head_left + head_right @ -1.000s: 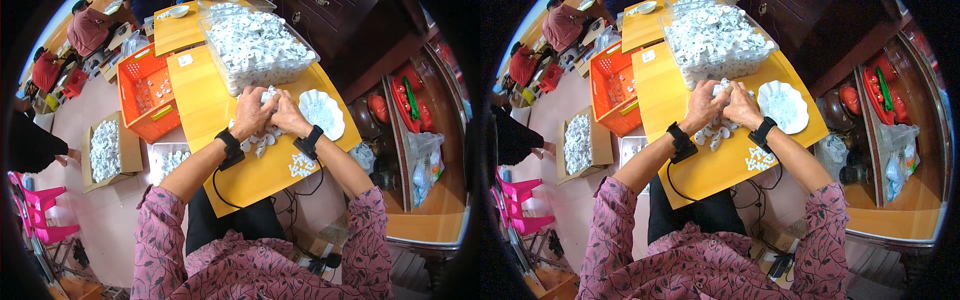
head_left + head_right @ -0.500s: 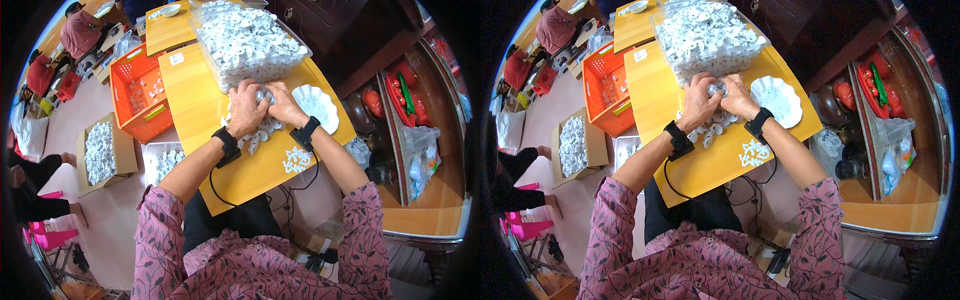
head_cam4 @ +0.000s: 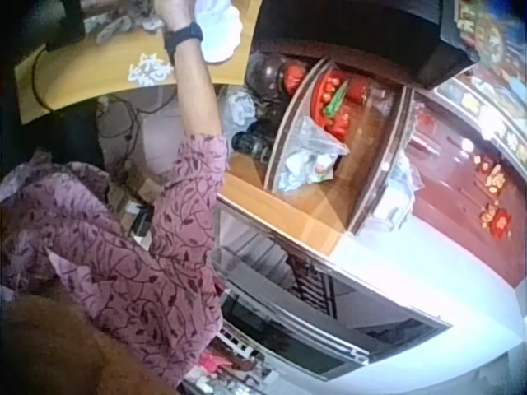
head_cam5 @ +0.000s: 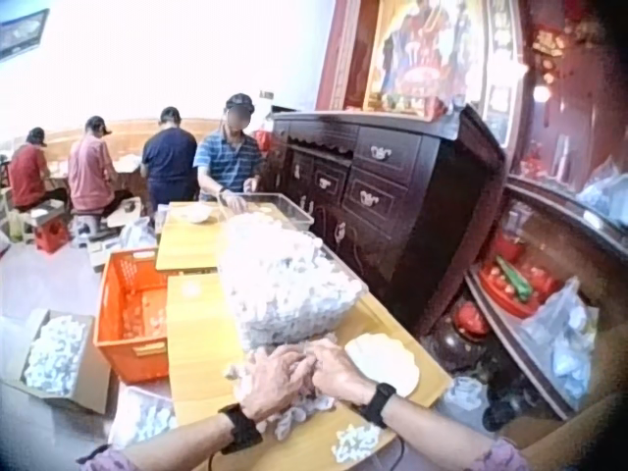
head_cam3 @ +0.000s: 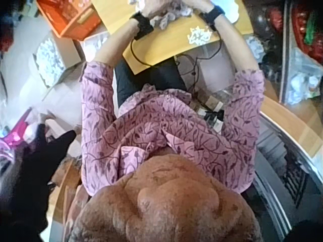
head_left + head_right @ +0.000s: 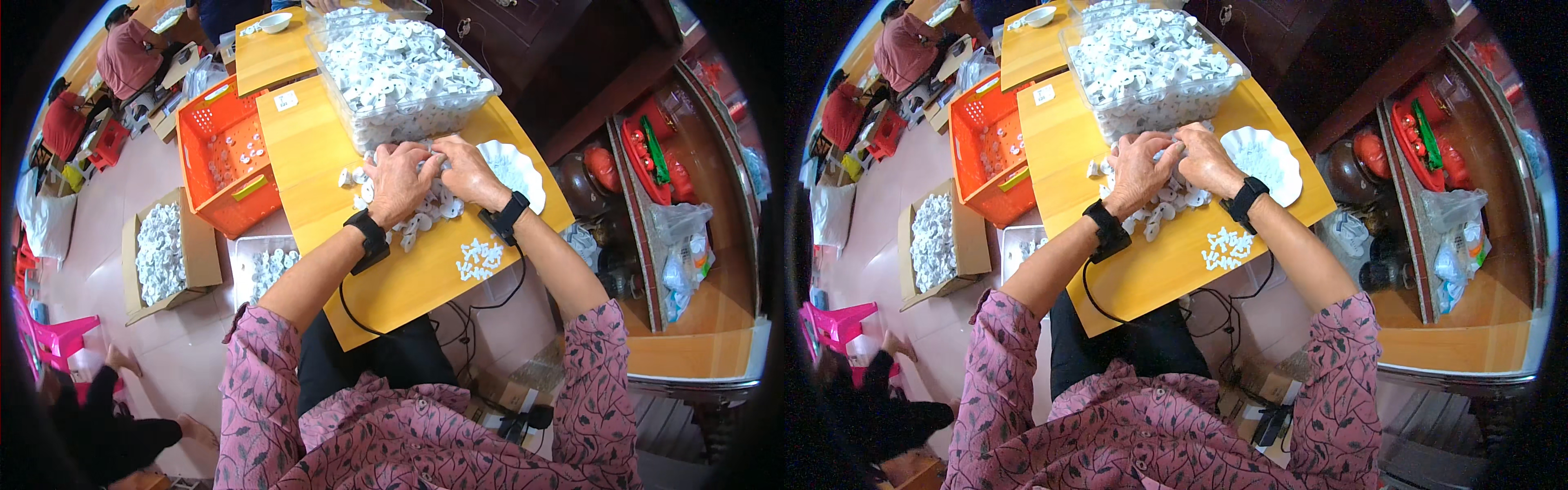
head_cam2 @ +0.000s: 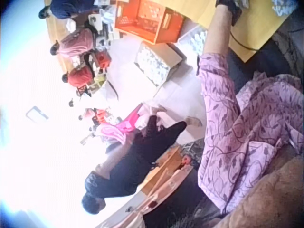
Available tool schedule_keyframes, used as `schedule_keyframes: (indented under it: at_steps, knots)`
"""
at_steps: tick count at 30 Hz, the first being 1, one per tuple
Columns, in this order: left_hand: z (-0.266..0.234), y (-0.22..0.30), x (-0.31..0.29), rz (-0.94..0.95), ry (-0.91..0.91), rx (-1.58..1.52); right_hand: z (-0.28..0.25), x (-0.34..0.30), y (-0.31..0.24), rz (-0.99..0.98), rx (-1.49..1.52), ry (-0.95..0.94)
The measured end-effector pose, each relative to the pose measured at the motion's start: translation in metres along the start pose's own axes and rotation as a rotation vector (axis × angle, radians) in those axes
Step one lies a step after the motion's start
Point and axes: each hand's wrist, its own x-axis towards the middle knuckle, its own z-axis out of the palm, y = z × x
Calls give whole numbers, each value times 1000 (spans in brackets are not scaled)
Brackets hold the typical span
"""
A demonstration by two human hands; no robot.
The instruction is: Assembling small white plastic components by pressing pieces together at a workstation.
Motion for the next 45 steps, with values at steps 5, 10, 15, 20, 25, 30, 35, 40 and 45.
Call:
schedule_keyframes:
  at_steps: [5,10,15,20,25,30,35,40,45]
  knots:
    - [1,-5,4,80,106,109,-19,15,-14,47,-2,140]
    - [-17,7,11,192,276,-1,-58,48,-6,-110,-69,403]
    - [-53,20,46,398,456,120,-90,89,34,-121,-286,386]
    - [-87,-9,83,224,53,560,-99,118,14,185,-147,-25]
    - [-78,-20,112,218,-69,537,-94,137,26,221,-290,-145]
    - [-73,-9,136,-43,-294,539,-94,152,43,194,-170,-260]
    - [-62,-24,149,-52,-159,586,-90,160,28,289,-30,-325]
    - [-59,-34,168,-125,-147,411,-87,161,20,376,-55,-332]
    - [-52,-42,171,-170,-4,334,-80,162,5,346,-17,-317]
